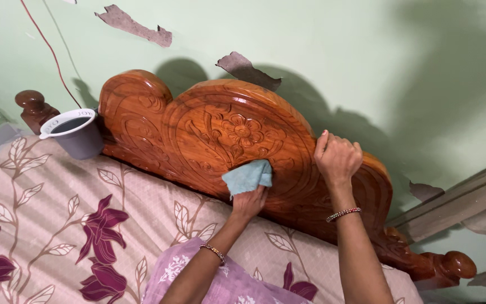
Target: The person wipes the carved wooden surface of a headboard with a cloth, dipping the cloth into a container of liquid and repeatedly cleaning various sections of the wood.
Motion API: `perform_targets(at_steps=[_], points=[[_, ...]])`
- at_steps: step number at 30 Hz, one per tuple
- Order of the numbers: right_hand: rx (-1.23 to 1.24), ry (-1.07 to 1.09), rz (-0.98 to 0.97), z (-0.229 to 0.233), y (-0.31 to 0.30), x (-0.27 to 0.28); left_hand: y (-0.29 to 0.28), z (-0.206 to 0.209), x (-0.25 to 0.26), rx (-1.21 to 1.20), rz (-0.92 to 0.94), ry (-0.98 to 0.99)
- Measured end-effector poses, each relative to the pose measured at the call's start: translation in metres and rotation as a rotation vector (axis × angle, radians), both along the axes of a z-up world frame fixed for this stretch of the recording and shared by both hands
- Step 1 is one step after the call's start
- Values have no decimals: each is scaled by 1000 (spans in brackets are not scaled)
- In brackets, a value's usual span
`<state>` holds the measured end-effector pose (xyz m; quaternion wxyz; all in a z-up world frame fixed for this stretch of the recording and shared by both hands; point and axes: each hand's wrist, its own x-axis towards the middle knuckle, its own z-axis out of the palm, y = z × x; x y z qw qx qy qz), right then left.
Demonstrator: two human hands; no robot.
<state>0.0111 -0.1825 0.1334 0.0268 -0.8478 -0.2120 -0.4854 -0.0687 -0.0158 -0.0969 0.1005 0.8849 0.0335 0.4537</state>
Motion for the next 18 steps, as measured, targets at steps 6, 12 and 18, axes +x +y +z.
perform_targets(at_steps=[6, 12, 18], points=[[23, -41, 35, -1, 1, -1, -14, 6, 32, -46, -212, 47], [6, 20, -15, -1, 0, 1, -17, -33, 38, -36, -182, 142], [10, -20, 10, 0, 1, -1, -7, -72, 21, -38, -158, 128]])
